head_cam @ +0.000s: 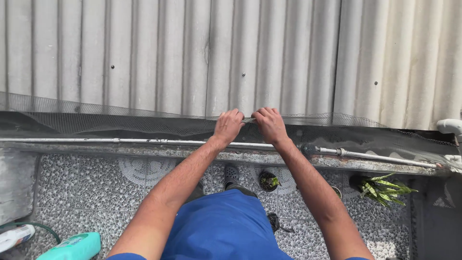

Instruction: The person installs a mesh screen along the edge of a corrugated roof. They align the screen and secure it to a pipe and the roof structure using small ties.

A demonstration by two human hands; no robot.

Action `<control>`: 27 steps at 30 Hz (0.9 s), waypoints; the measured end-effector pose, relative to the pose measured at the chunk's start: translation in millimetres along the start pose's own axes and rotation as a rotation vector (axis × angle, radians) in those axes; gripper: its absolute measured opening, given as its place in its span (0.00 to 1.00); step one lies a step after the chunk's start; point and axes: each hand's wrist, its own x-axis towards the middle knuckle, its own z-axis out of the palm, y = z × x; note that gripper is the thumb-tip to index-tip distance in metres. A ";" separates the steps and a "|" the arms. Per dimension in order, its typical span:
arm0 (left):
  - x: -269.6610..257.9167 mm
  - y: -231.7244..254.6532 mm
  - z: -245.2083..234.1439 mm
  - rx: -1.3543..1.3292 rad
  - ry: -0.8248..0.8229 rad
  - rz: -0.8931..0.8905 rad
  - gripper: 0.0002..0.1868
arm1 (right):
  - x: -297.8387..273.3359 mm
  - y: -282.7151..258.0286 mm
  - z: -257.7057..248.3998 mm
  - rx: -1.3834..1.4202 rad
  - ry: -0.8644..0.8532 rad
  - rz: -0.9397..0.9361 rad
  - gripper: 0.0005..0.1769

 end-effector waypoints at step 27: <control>-42.9 -61.8 -78.6 -0.392 -0.318 -0.230 0.17 | -5.1 -68.6 14.2 0.011 0.075 0.063 0.22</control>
